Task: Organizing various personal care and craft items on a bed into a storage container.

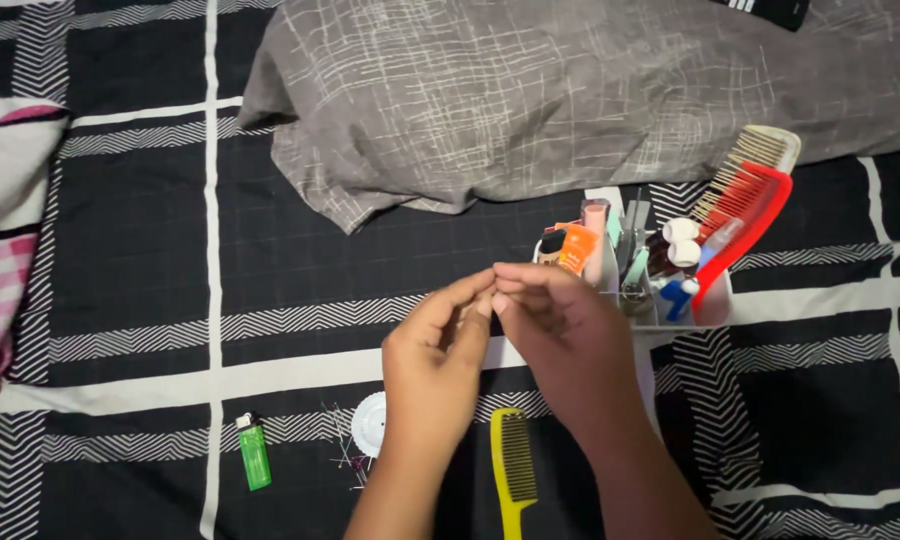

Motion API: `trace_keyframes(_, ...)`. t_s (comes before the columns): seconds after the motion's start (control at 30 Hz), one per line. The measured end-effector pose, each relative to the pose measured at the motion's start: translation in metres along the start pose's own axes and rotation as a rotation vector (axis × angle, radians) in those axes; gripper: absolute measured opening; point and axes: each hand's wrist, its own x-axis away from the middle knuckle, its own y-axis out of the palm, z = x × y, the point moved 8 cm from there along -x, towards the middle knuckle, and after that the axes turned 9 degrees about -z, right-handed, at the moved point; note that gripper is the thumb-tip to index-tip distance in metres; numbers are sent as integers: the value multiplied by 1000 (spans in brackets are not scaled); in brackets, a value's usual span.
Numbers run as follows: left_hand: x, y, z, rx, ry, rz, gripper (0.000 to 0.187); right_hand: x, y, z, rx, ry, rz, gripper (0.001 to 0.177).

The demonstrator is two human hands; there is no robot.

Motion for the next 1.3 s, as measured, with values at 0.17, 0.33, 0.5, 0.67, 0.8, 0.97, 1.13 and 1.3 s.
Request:
trace_keyframes(0.17, 13, 0, -10, 62, -6, 7, 29, 11, 3, 4, 35, 60, -11, 30)
trace_keyframes(0.33, 37, 7, -38, 108, -60, -41, 30, 37, -1, 35, -1, 199, -24, 27)
trace_keyframes(0.5, 63, 11, -66, -73, -59, -75, 29, 71, -7, 64, 23, 276, -10, 27)
trace_keyframes(0.67, 90, 9, -105, -277, -216, -109, 30, 107, -6, 83, 291, 370, -22, 28)
trace_keyframes(0.8, 112, -2, -142, -333, -489, -34, 35, 133, -8, 113, 420, 457, 12, 37)
trace_keyframes(0.97, 130, -3, -172, -481, -487, -7, 39, 161, -16, 139, 731, 381, 109, 53)
trace_keyframes(1.13, 143, -4, -212, -620, -339, -26, 36, 183, -26, 189, 717, 626, 218, 53)
trace_keyframes(1.3, 141, -6, -188, -316, -540, -49, 30, 179, -20, 203, 535, 556, 279, 43)
